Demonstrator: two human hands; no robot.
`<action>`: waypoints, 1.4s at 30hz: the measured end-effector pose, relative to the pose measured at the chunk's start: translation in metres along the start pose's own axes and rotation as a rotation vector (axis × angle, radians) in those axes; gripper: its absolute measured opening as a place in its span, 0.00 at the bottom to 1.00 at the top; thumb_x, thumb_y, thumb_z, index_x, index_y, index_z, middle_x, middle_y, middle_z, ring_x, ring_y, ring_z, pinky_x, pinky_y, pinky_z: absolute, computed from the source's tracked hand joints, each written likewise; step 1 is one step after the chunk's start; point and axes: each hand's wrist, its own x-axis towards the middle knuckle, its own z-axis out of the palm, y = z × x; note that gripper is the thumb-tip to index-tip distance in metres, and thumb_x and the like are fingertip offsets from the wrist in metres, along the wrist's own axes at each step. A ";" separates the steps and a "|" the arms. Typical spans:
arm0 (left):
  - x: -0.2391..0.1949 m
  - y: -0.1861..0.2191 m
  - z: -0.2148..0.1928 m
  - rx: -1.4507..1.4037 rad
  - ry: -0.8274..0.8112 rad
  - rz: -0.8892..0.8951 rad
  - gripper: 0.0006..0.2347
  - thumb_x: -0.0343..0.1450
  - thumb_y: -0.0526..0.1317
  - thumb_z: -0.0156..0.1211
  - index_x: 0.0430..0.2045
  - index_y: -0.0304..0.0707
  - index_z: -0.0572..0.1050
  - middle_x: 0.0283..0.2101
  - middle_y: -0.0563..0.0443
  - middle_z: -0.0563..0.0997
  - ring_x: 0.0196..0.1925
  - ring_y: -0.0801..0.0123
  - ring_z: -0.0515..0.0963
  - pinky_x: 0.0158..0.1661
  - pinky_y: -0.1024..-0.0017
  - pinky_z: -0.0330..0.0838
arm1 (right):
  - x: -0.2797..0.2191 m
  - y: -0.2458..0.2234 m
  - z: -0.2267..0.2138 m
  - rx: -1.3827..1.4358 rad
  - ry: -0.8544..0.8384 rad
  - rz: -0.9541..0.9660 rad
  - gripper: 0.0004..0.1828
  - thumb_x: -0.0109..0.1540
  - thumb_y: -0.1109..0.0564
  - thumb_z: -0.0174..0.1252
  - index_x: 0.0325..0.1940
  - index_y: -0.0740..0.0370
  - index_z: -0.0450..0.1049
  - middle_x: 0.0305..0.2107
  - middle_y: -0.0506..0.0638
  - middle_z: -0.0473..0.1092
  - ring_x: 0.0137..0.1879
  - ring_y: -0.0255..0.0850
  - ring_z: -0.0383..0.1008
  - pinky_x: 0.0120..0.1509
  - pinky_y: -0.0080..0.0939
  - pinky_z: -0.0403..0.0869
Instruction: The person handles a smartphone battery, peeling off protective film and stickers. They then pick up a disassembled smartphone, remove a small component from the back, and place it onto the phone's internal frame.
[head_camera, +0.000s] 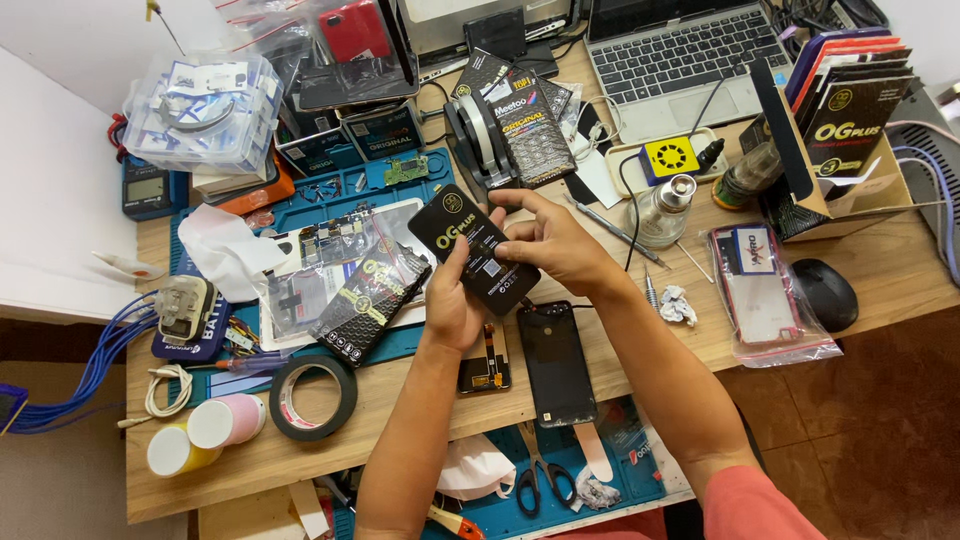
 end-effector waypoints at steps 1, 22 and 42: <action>0.000 -0.001 -0.001 -0.002 0.002 -0.001 0.19 0.71 0.41 0.44 0.55 0.33 0.61 0.57 0.40 0.66 0.56 0.60 0.69 0.54 0.60 0.67 | -0.003 -0.003 0.000 0.000 0.001 0.002 0.33 0.53 0.69 0.56 0.62 0.62 0.56 0.22 0.52 0.70 0.28 0.36 0.74 0.32 0.35 0.77; 0.011 0.021 -0.028 0.283 0.089 0.013 0.22 0.67 0.49 0.44 0.53 0.37 0.63 0.53 0.43 0.70 0.56 0.62 0.67 0.51 0.67 0.63 | 0.045 -0.033 -0.076 -0.061 0.497 -0.202 0.28 0.54 0.70 0.55 0.58 0.64 0.59 0.25 0.49 0.69 0.31 0.35 0.73 0.35 0.35 0.79; 0.010 0.022 -0.022 0.333 0.092 0.033 0.22 0.66 0.45 0.45 0.52 0.34 0.61 0.53 0.39 0.69 0.57 0.59 0.67 0.48 0.68 0.63 | 0.125 0.016 -0.119 -0.750 0.726 0.185 0.29 0.47 0.54 0.66 0.52 0.46 0.69 0.32 0.49 0.72 0.44 0.40 0.75 0.44 0.40 0.73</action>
